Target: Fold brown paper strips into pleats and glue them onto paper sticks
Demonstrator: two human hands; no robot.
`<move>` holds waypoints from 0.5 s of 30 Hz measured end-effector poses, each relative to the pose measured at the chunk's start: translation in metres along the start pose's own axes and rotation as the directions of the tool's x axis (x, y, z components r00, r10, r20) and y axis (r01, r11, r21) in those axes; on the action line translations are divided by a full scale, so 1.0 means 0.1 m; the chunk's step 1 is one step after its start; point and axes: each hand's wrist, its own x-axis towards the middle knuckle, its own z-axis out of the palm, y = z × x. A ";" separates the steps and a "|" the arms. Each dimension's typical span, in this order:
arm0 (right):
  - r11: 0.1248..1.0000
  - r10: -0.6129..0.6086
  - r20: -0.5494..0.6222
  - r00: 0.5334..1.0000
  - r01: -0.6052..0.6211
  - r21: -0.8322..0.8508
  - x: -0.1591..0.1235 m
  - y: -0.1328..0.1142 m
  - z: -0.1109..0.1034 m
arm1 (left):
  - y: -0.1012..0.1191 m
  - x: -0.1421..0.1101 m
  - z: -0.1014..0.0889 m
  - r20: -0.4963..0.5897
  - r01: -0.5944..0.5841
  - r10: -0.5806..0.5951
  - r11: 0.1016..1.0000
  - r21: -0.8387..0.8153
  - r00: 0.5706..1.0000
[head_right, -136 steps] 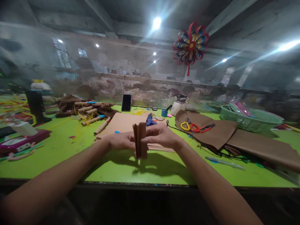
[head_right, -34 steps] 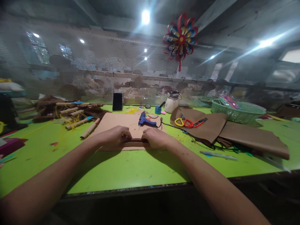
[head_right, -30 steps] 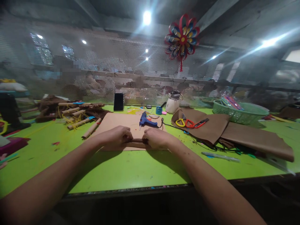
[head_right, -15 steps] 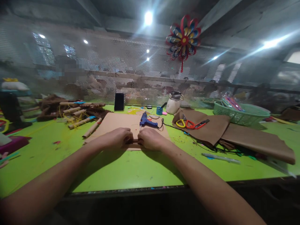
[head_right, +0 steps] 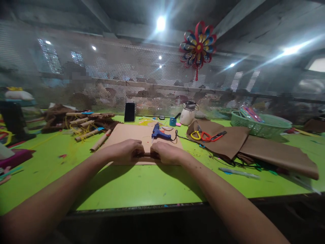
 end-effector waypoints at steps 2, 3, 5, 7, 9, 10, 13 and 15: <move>1.000 -0.004 0.008 1.000 0.004 -0.010 0.03 0.00 0.00 | 0.03 0.01 0.00 -0.010 0.009 -0.008 0.999 0.032 1.000; 1.000 0.008 0.012 1.000 -0.008 -0.024 0.05 -0.01 0.01 | 0.05 0.03 0.00 -0.014 0.020 -0.019 0.998 0.055 1.000; 0.996 0.049 0.005 0.999 -0.049 -0.075 0.11 -0.03 0.04 | 0.09 0.07 0.01 -0.018 0.057 -0.055 0.992 0.113 0.998; 0.987 0.089 -0.031 0.996 -0.092 -0.131 0.17 -0.06 0.08 | 0.14 0.12 0.02 -0.018 0.094 -0.092 0.983 0.159 0.996; 0.980 0.105 -0.068 0.992 -0.115 -0.165 0.20 -0.08 0.11 | 0.17 0.16 0.03 -0.028 0.102 -0.098 0.980 0.171 0.995; 0.979 0.103 -0.076 0.992 -0.115 -0.171 0.20 -0.09 0.12 | 0.19 0.16 0.03 -0.031 0.097 -0.093 0.981 0.168 0.995; 0.983 0.079 -0.060 0.995 -0.088 -0.162 0.17 -0.08 0.11 | 0.21 0.14 0.02 -0.030 0.098 -0.095 0.984 0.151 0.995; 0.988 0.062 -0.037 0.997 -0.067 -0.142 0.14 -0.07 0.07 | 0.20 0.12 0.02 -0.024 0.115 -0.112 0.984 0.137 0.993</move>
